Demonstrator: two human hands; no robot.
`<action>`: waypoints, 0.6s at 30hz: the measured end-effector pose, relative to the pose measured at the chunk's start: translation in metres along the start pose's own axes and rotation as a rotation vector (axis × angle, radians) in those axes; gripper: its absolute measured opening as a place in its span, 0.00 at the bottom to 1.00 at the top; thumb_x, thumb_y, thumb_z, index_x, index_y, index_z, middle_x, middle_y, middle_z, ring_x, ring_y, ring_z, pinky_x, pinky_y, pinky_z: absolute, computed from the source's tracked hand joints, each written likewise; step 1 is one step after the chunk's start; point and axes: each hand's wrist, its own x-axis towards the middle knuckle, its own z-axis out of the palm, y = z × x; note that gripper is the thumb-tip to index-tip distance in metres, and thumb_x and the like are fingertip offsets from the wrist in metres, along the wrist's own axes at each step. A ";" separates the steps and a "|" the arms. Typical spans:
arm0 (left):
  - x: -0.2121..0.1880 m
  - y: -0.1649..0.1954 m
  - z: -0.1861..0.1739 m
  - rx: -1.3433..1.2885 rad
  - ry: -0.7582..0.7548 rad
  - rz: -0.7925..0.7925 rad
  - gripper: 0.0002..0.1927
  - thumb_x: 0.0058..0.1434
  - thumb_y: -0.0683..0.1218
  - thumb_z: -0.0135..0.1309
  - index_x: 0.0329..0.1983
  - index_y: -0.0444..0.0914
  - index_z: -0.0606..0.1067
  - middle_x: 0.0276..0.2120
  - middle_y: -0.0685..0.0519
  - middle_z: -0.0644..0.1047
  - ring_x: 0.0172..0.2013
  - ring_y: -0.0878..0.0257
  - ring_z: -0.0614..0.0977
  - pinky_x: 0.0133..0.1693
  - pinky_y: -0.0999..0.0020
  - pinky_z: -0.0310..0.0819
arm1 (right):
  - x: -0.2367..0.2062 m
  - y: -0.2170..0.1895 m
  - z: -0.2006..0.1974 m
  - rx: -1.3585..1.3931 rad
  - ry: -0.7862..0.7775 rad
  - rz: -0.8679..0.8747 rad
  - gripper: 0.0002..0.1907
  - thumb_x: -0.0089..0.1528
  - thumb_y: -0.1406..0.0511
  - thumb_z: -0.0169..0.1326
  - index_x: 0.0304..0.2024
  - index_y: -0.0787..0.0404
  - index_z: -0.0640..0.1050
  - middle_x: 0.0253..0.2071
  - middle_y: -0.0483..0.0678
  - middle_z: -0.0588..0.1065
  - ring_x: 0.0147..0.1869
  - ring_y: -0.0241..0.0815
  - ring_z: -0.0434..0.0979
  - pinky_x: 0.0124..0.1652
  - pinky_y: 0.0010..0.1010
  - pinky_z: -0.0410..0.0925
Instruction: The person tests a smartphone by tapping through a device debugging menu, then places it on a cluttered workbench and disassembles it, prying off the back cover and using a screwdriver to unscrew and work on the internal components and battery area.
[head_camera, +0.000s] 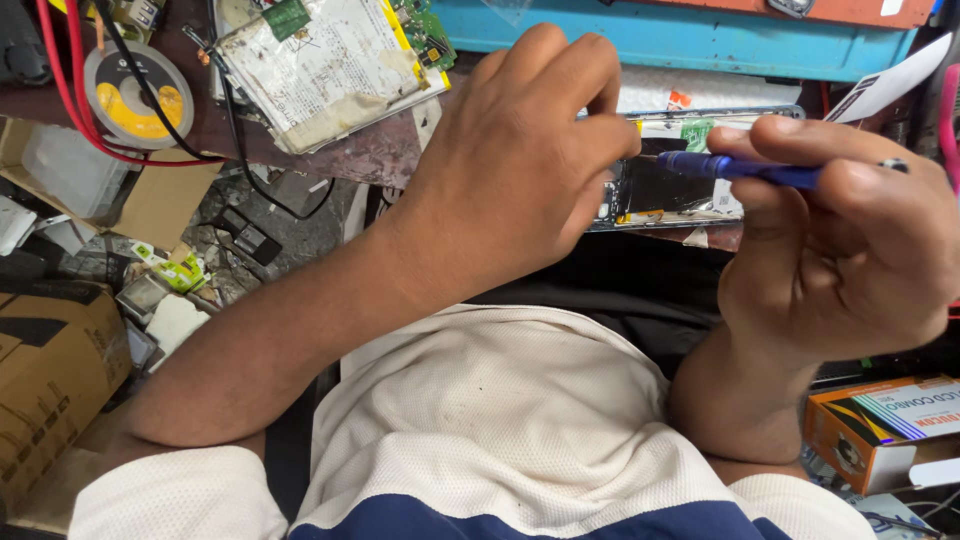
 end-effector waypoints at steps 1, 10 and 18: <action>-0.002 0.000 0.001 0.019 -0.009 0.005 0.05 0.56 0.38 0.62 0.35 0.39 0.81 0.43 0.52 0.70 0.48 0.54 0.72 0.48 0.56 0.68 | -0.001 0.000 -0.001 -0.001 -0.002 0.012 0.21 0.79 0.81 0.54 0.67 0.59 0.64 0.56 0.63 0.75 0.53 0.53 0.84 0.53 0.36 0.82; -0.012 -0.003 0.009 0.049 -0.052 0.019 0.08 0.59 0.37 0.59 0.40 0.39 0.83 0.51 0.51 0.70 0.55 0.54 0.69 0.52 0.57 0.64 | 0.003 0.006 -0.001 -0.057 -0.070 -0.041 0.19 0.77 0.82 0.57 0.63 0.62 0.67 0.52 0.63 0.76 0.52 0.52 0.85 0.51 0.35 0.83; -0.016 -0.002 0.008 0.053 -0.044 0.014 0.08 0.61 0.39 0.60 0.42 0.37 0.84 0.47 0.50 0.71 0.51 0.54 0.70 0.47 0.57 0.64 | -0.005 0.007 0.002 -0.019 -0.017 0.042 0.17 0.79 0.83 0.56 0.62 0.63 0.67 0.53 0.62 0.76 0.54 0.51 0.85 0.52 0.33 0.83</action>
